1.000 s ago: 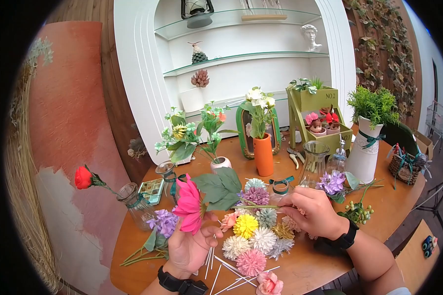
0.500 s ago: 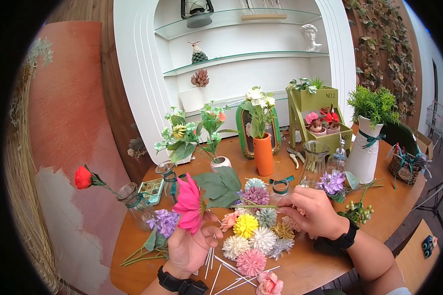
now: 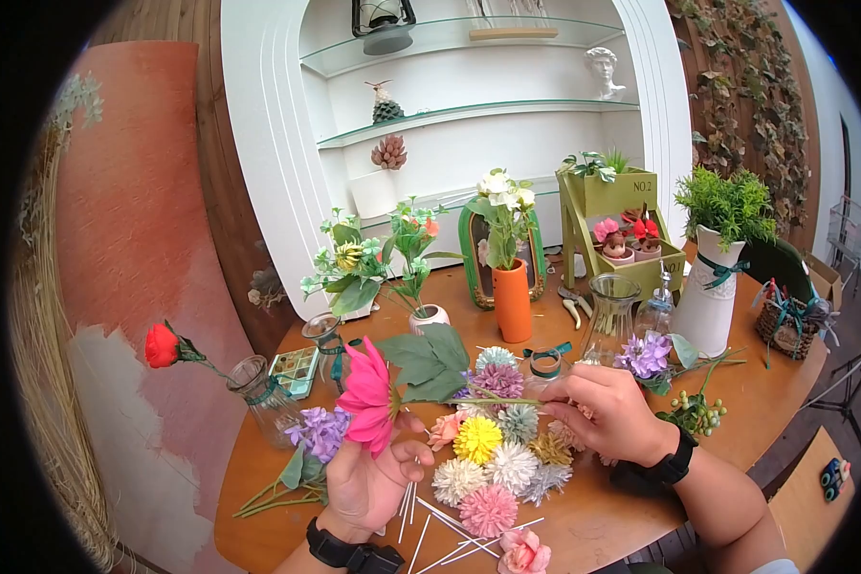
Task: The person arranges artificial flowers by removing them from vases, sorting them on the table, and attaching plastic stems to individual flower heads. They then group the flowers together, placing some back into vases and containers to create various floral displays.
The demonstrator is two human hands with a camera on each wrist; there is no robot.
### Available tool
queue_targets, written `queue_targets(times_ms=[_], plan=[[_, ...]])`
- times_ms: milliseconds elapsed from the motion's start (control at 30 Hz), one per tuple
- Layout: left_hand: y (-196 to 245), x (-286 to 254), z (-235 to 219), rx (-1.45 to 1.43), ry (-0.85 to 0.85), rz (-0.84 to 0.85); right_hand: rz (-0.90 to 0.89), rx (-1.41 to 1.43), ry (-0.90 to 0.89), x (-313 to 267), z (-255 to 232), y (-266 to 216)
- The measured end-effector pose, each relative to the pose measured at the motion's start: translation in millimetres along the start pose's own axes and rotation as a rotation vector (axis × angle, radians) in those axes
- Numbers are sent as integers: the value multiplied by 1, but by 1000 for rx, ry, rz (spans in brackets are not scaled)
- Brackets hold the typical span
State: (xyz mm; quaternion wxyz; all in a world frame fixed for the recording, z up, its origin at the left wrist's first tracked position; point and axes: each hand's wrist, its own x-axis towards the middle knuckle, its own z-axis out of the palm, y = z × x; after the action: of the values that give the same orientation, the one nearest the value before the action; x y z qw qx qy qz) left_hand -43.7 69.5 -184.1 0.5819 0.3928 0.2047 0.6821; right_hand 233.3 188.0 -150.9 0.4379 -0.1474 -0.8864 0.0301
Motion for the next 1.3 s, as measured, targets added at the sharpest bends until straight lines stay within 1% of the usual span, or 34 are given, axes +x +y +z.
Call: queue_targets(times_ms=[267, 333, 767, 833, 867, 933, 1300], plan=[[-1, 0, -2, -15, -6, 1, -2, 2, 2, -1, 1, 1], [-2, 0, -5, -64, -73, 10, -4, -2, 3, -1, 0, 1], [-1, 0, -3, -46, -76, 9, -4, -1, 0, -2, 2, 3], [-1, -1, 2, -2, -2, 8, -6, 0, 1, -2, 2, 3], [-1, -1, 1, -2, -2, 8, -6, -2, 3, -2, 2, 3], [-2, 0, -4, -29, -62, 16, -7, -5, 5, -1, 1, 2], [-2, 0, -3, -26, -67, 20, 14, -26, -14, -1, 0, 0]])
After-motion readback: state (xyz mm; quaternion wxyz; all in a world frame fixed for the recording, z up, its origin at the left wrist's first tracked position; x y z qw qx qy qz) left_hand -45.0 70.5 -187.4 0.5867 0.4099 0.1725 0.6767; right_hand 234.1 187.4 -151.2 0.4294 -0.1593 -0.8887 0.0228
